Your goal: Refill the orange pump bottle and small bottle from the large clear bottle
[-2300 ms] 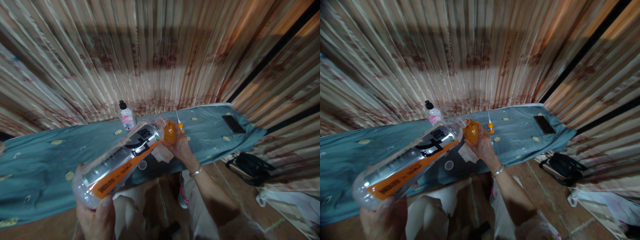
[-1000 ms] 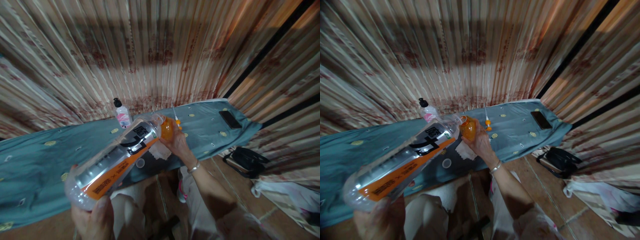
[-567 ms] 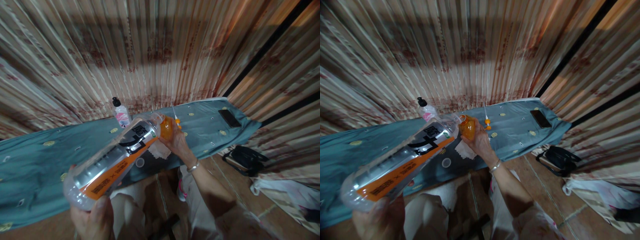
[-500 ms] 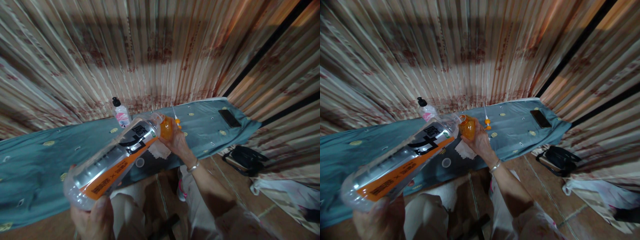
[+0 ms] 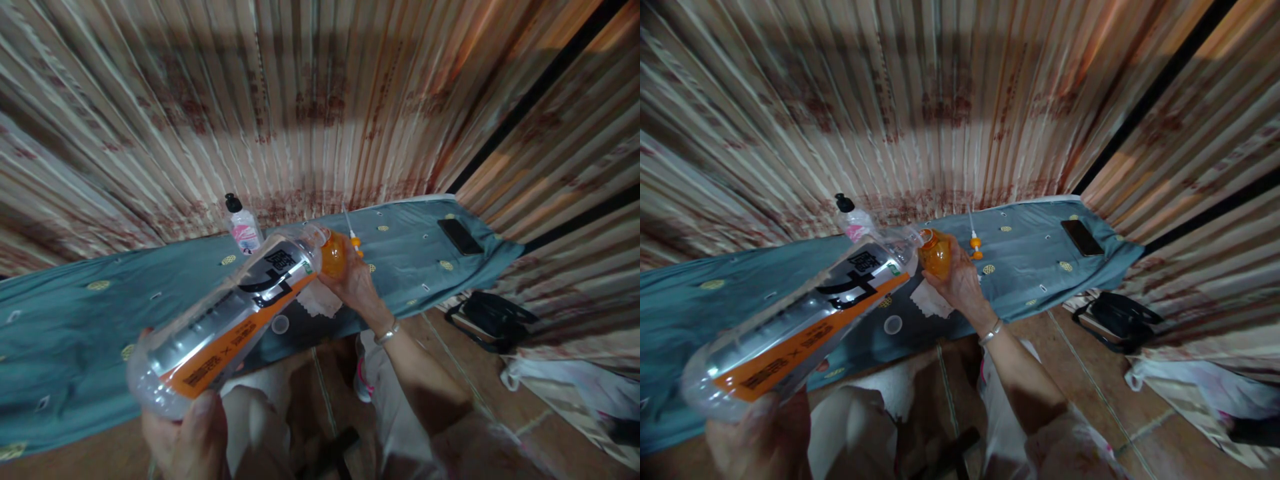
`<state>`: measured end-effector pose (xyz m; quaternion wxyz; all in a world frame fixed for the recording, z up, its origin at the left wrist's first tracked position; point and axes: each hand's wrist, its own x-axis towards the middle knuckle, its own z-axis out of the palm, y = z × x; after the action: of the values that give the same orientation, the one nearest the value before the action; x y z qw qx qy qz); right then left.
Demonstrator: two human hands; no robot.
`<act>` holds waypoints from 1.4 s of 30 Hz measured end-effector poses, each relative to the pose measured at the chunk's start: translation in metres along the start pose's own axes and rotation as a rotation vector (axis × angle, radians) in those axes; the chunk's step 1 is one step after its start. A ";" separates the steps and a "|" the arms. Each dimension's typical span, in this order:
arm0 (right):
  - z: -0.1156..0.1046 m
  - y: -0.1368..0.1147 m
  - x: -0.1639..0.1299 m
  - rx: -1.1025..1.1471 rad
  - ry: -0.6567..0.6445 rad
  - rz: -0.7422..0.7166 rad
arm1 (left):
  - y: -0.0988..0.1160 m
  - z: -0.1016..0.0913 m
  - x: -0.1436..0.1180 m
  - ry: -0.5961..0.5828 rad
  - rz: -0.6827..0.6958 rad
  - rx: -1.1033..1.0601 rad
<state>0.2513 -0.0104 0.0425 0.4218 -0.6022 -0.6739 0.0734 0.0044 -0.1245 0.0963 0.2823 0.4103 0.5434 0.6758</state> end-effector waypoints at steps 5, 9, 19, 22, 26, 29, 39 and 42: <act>0.002 0.001 -0.001 0.011 0.016 -0.006 | -0.004 -0.001 0.001 0.117 -0.087 -0.141; 0.002 0.001 -0.001 -0.008 0.012 0.005 | -0.003 0.001 0.002 0.118 -0.097 -0.091; -0.001 -0.002 0.000 0.006 -0.003 0.009 | -0.001 0.003 0.003 0.127 -0.100 -0.127; 0.000 0.000 -0.001 -0.009 -0.004 0.003 | -0.002 0.002 0.002 0.123 -0.096 -0.130; 0.001 0.001 -0.001 -0.023 0.000 0.002 | 0.001 0.002 0.003 0.110 -0.115 -0.147; 0.002 0.002 -0.001 -0.018 0.001 0.006 | 0.003 0.002 0.003 0.123 -0.123 -0.164; 0.000 0.000 0.000 0.021 0.001 0.013 | 0.000 0.002 0.000 0.123 -0.121 -0.077; 0.001 0.001 -0.001 0.014 0.002 0.026 | -0.005 -0.002 -0.001 0.123 -0.116 -0.071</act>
<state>0.2512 -0.0103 0.0406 0.4258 -0.6078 -0.6651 0.0828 0.0023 -0.1251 0.0909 0.3015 0.3254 0.5584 0.7010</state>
